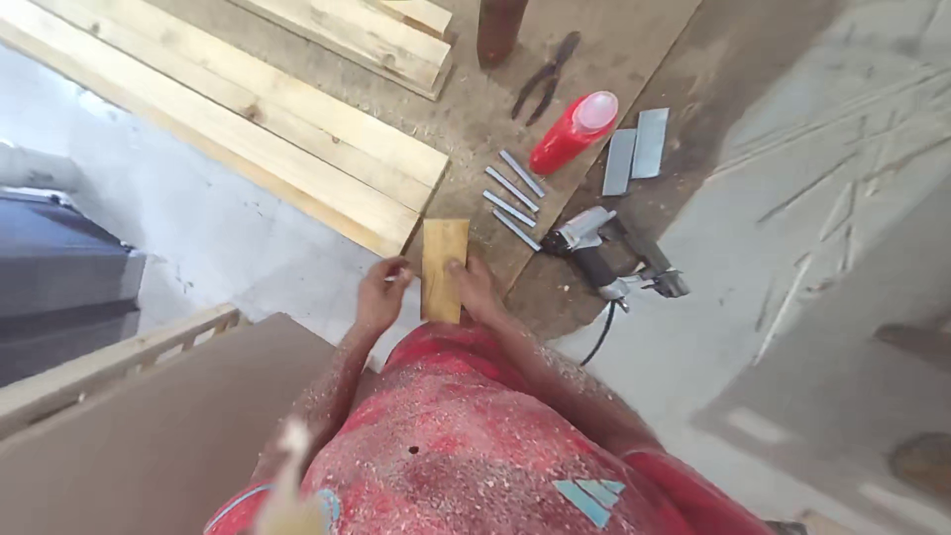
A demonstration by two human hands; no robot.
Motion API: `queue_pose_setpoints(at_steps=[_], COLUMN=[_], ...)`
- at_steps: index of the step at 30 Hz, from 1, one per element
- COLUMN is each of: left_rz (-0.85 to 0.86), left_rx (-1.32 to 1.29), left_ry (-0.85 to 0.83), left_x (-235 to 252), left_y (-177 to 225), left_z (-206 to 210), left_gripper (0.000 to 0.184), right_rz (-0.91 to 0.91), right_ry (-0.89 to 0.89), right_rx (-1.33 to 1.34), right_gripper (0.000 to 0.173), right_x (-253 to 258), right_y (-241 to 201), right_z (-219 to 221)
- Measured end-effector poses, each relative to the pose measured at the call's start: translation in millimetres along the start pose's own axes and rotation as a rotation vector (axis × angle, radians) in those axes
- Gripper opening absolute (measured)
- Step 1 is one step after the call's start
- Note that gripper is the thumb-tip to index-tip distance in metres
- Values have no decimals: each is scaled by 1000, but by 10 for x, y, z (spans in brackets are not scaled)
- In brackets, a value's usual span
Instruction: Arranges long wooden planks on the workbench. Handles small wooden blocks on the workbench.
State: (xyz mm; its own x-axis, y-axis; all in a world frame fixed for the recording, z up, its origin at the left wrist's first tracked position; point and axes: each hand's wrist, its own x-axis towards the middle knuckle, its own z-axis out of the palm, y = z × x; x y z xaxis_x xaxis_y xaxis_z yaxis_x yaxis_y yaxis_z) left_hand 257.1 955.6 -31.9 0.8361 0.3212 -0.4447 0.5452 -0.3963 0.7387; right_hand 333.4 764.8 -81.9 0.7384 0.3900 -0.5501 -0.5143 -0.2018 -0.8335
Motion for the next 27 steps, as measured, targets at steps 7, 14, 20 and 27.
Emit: queue_pose_setpoints(at_steps=[7, 14, 20, 27], left_rz=[149, 403, 488, 643], left_rx=[652, 950, 1004, 702], left_ry=[-9, -51, -110, -472], left_x=[1734, 3196, 3269, 3207], left_y=[-211, -435, -376, 119], left_z=[-1285, -1590, -1748, -1557], left_gripper=[56, 84, 75, 55], right_rz=[94, 106, 248, 218], right_ry=[326, 653, 775, 854], right_rx=[74, 89, -69, -229], right_gripper=[48, 45, 51, 52], right_x=[1029, 1513, 1407, 1709], right_y=[-426, -886, -955, -1169], right_z=[464, 598, 664, 1021])
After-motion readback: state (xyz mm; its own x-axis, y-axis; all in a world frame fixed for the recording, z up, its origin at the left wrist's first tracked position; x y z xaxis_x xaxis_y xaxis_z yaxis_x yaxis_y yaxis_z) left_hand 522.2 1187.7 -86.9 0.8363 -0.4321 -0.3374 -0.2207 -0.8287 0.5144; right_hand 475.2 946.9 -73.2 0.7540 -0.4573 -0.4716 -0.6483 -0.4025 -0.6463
